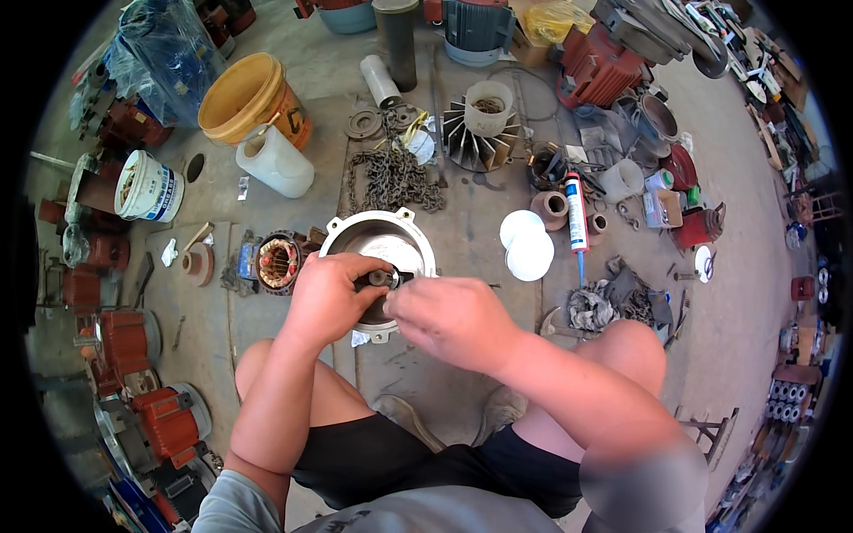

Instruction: The person sits on the floor and uses a screwdriver to remove screws from a motor housing. They then separate the housing halves and use a small tool to scrape or clean the interior surface of the housing.

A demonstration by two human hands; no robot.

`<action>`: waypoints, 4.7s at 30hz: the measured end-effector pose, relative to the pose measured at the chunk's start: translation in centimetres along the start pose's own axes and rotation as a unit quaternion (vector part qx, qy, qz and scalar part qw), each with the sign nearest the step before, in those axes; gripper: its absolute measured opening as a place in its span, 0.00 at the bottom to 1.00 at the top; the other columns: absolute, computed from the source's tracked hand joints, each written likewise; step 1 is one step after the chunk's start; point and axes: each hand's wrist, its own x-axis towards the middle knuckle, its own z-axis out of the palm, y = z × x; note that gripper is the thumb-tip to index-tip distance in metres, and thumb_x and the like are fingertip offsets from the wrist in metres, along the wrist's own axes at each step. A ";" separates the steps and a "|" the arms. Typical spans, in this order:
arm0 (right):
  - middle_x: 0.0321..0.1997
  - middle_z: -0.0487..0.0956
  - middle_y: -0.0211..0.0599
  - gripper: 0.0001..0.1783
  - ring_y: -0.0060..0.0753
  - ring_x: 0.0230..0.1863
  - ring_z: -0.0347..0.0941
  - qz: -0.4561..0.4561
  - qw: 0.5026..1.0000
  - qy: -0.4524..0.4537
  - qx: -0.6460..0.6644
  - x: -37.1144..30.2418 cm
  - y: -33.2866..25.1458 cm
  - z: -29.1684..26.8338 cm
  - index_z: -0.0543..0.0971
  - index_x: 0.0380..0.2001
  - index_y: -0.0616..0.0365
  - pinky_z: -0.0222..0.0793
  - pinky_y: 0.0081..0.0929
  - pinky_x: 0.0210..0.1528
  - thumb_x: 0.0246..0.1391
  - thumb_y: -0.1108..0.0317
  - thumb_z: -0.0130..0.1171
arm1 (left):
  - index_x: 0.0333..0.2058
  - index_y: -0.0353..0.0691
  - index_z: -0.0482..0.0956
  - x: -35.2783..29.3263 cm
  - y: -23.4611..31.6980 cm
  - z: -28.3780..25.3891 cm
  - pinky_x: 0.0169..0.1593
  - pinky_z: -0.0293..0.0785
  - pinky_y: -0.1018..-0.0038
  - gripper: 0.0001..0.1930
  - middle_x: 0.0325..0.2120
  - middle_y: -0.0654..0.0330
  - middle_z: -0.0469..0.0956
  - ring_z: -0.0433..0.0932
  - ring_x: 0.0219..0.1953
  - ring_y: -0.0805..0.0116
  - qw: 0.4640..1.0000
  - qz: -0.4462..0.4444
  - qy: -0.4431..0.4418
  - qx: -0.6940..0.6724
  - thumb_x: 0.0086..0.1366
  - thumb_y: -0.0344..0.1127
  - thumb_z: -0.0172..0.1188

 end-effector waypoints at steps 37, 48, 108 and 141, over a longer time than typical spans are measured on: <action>0.40 0.88 0.40 0.07 0.55 0.41 0.87 0.155 0.988 -0.005 0.017 1.8 0.2 0.3 0.84 0.42 0.53 0.82 0.49 0.40 0.65 0.67 0.73 | 0.48 0.47 0.95 0.5 0.1 0.2 0.57 0.75 0.56 0.17 0.42 0.58 0.92 0.89 0.47 0.52 0.999 -0.004 -0.011 0.040 0.59 0.37 0.82; 0.45 0.91 0.30 0.09 0.37 0.42 0.90 -0.023 0.998 -0.042 -0.047 -1.1 -0.1 -0.3 0.87 0.41 0.51 0.88 0.35 0.40 0.56 0.71 0.74 | 0.45 0.49 0.96 0.5 -0.1 0.2 0.58 0.72 0.56 0.14 0.38 0.59 0.92 0.89 0.44 0.54 1.000 0.009 0.007 0.014 0.58 0.36 0.83; 0.50 0.85 0.30 0.13 0.39 0.52 0.84 -0.127 0.981 -0.123 -0.074 -0.6 0.8 -0.3 0.82 0.46 0.50 0.78 0.38 0.52 0.57 0.65 0.65 | 0.45 0.51 0.95 0.8 -0.2 -0.2 0.56 0.73 0.54 0.13 0.38 0.60 0.92 0.89 0.46 0.54 0.999 0.015 -0.020 0.028 0.61 0.37 0.80; 0.39 0.87 0.48 0.09 0.62 0.41 0.85 0.153 0.986 0.036 0.057 2.0 1.7 0.4 0.80 0.43 0.58 0.80 0.52 0.41 0.66 0.70 0.71 | 0.49 0.40 0.95 0.7 -0.1 0.1 0.50 0.86 0.58 0.18 0.44 0.47 0.92 0.91 0.42 0.45 1.000 0.021 -0.008 0.004 0.60 0.34 0.81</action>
